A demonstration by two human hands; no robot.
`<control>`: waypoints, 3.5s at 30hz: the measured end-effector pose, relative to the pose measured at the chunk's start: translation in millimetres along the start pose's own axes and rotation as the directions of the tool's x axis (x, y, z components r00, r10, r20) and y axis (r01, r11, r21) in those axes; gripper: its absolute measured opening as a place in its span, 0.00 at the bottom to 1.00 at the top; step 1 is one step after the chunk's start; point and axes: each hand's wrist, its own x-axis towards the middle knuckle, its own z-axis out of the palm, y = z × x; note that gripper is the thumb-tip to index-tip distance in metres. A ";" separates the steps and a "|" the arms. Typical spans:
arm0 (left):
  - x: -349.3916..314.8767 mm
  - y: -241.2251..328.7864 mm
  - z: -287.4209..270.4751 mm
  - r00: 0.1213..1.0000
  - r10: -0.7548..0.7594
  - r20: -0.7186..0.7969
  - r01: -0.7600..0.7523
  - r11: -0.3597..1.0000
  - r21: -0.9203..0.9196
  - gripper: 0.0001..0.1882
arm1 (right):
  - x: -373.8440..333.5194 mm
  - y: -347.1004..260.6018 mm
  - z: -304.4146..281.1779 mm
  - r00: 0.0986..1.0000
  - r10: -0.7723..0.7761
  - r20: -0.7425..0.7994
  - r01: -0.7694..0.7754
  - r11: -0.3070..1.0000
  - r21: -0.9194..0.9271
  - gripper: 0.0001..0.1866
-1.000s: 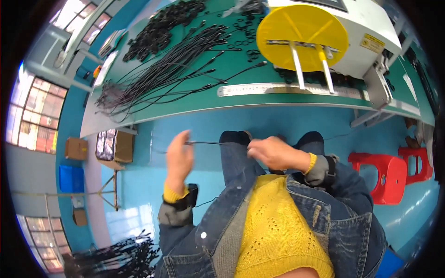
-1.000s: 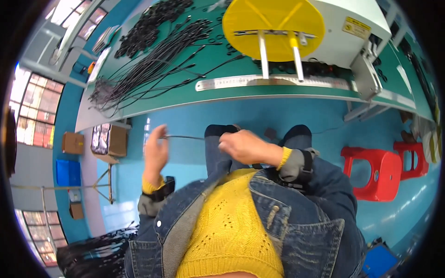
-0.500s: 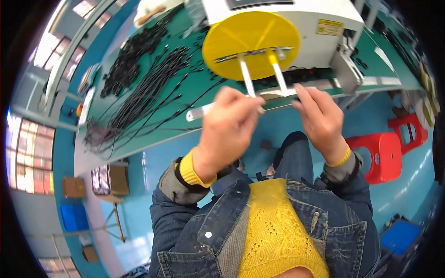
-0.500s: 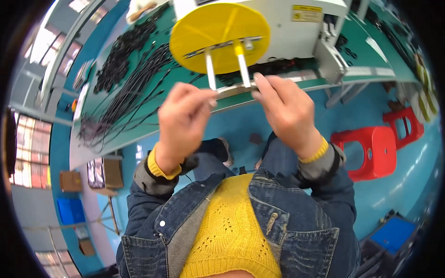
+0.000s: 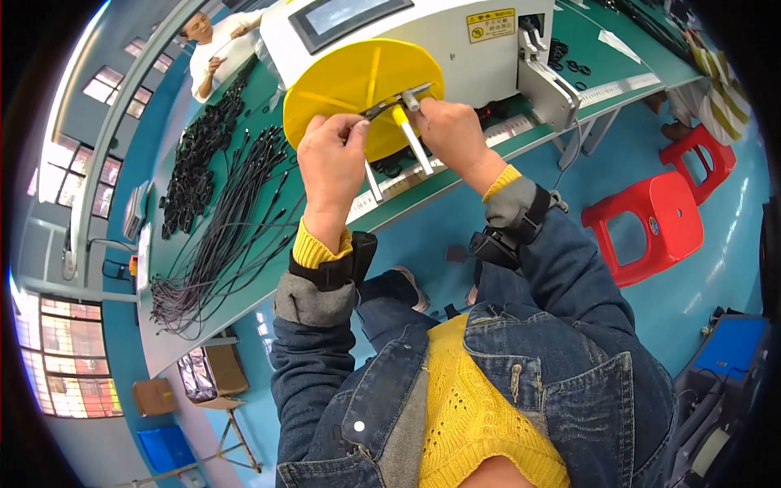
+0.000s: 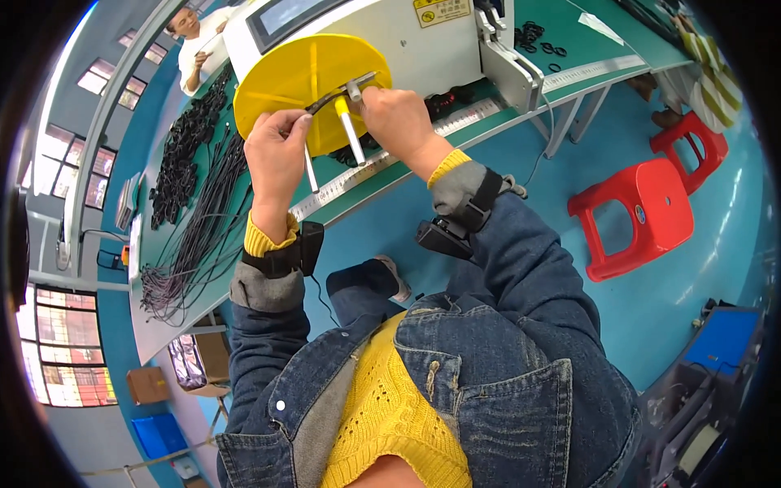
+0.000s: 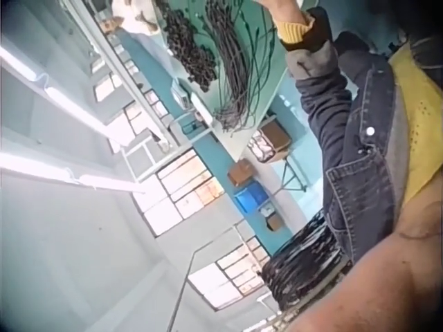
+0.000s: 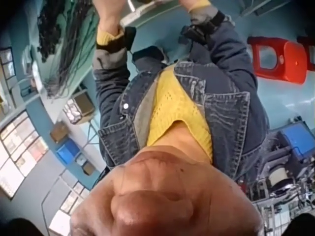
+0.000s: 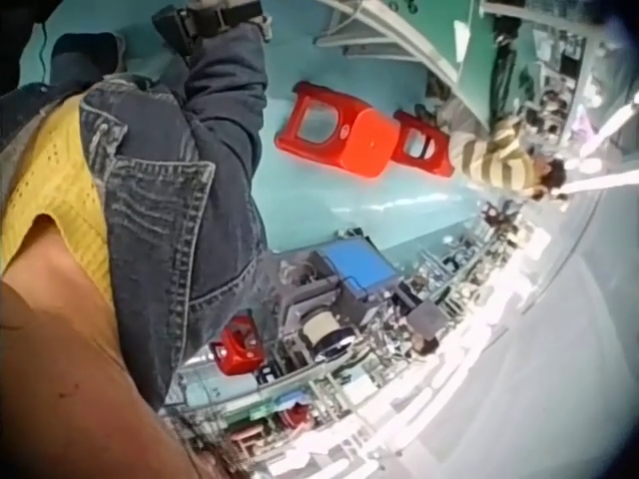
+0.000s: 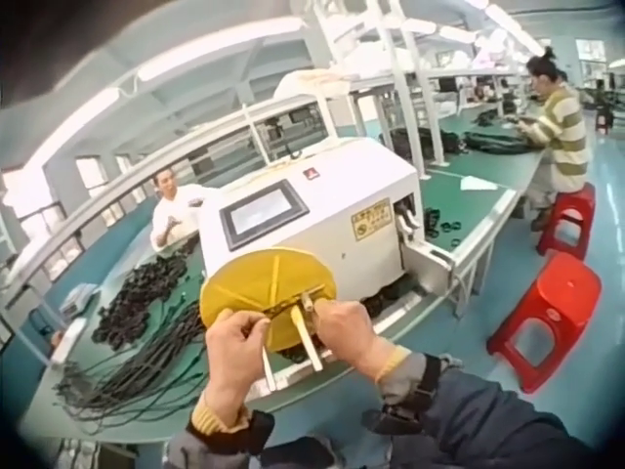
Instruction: The person winds a cable around the pegs of a machine, removes the coiled cable, and secures it with a tie. This process is repeated multiple times with additional cables and ties.
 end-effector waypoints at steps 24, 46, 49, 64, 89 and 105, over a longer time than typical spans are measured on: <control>-52.8 -10.7 -25.1 0.979 0.093 -0.184 -0.105 0.993 -0.060 0.09 | -123.1 -8.1 -38.5 0.875 0.195 0.442 -0.346 0.892 0.292 0.09; -44.6 32.1 -4.0 0.940 0.338 -0.042 -0.324 0.925 0.200 0.16 | -44.9 -35.7 -64.6 0.952 0.161 0.259 -0.270 0.842 0.467 0.09; -38.8 47.4 2.9 0.918 0.395 0.026 -0.373 0.840 0.394 0.15 | -23.7 -33.8 -59.6 0.978 0.121 0.169 -0.188 0.861 0.473 0.08; -35.7 54.5 9.1 0.973 0.078 0.217 -0.147 0.936 0.320 0.29 | -11.4 2.5 -37.3 0.995 0.047 0.083 -0.080 0.883 0.463 0.30; -43.6 44.0 -13.4 0.916 0.148 0.374 -0.278 0.904 0.324 0.09 | -39.2 -61.8 -32.8 0.976 0.176 0.126 -0.214 0.858 0.467 0.17; -178.8 -10.5 28.2 0.195 -0.165 0.967 0.906 -0.347 -0.242 0.23 | -172.2 -51.2 -13.5 0.778 -0.058 0.626 -0.375 0.756 0.536 0.10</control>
